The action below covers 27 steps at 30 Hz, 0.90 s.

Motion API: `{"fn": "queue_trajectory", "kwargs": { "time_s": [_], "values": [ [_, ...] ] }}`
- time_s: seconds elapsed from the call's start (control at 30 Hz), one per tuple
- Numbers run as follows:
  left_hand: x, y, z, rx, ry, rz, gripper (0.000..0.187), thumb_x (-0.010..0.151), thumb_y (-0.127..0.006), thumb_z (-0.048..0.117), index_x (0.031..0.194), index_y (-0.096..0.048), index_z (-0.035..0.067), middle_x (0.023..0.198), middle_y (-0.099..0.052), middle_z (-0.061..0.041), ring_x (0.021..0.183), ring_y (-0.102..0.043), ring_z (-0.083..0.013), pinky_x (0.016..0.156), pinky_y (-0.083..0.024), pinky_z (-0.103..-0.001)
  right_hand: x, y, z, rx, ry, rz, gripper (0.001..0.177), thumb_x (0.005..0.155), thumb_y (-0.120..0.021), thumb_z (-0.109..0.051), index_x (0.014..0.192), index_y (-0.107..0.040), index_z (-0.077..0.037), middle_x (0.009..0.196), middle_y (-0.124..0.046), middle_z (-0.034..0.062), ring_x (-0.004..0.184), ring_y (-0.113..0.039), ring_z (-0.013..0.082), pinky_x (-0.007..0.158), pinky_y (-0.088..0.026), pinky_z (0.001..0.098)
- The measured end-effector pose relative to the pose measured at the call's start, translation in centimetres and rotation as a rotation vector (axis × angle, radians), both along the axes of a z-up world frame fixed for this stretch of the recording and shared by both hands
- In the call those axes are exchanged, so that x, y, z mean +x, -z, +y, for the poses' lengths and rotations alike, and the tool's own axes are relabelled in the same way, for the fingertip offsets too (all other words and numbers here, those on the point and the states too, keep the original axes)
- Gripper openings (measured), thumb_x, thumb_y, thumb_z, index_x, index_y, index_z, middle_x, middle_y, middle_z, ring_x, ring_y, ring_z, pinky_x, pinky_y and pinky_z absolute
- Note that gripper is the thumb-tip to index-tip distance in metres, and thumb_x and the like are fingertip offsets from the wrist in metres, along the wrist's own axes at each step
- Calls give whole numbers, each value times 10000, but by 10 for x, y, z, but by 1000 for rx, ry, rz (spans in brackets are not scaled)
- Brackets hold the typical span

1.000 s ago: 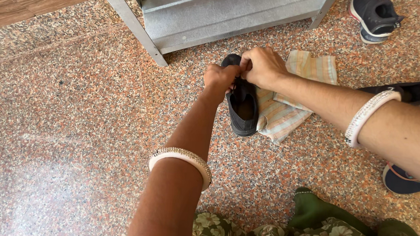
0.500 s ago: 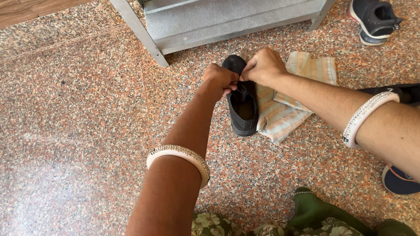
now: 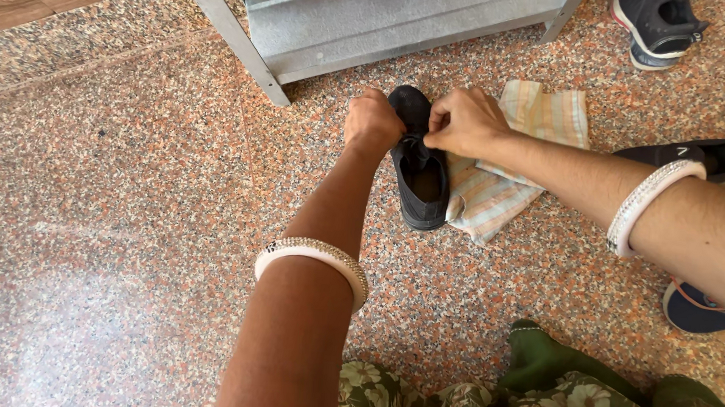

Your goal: The person cleans several pairs of shoes using a cloth. They wipe the exterior of each shoe, tie the laces, and place the cleaned shoes on a metal shoe rack.

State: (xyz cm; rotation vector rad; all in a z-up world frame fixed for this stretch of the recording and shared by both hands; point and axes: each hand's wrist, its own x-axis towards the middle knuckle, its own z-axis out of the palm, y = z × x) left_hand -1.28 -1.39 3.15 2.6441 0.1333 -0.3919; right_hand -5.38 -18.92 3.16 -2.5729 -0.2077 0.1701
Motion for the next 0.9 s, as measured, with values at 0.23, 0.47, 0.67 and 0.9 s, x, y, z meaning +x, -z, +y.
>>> {"fn": "queue_trajectory", "kwargs": {
  "time_s": [0.23,0.47,0.67,0.9],
  "values": [
    [-14,-3,-8,189,157,-47,429,926,-679,151,1305,-536,9,1242,-639,-205,1138,-677,-349,943,-583,-424,-4,13,3,-93,-90,14,91,766,-818,-173,836,-797,-118,890,-789,74,828,-769,226,797,-616,381],
    [-31,-17,-47,93,430,-204,324,802,-744,143,1119,-693,101,1227,-657,-158,1178,-656,-331,992,-545,-441,-29,-31,-61,-508,7,170,723,704,-893,-369,1353,-623,-196,1355,-562,145,1207,-616,335,902,-567,476],
    [-52,-2,-105,84,580,-240,378,761,-751,118,1134,-691,138,1261,-624,-143,1211,-621,-336,1044,-477,-520,-61,-24,-82,-636,51,402,1021,687,-914,-467,1511,-409,-138,1458,-481,179,1135,-664,354,855,-603,464],
    [-53,-1,-122,-118,506,-106,698,684,-806,86,1325,-530,84,1343,-522,-178,1217,-593,-378,993,-515,-440,-42,-1,-117,-299,89,66,231,896,-605,-157,1051,-750,-66,1146,-707,112,803,-713,332,758,-595,490]
  ]
}}
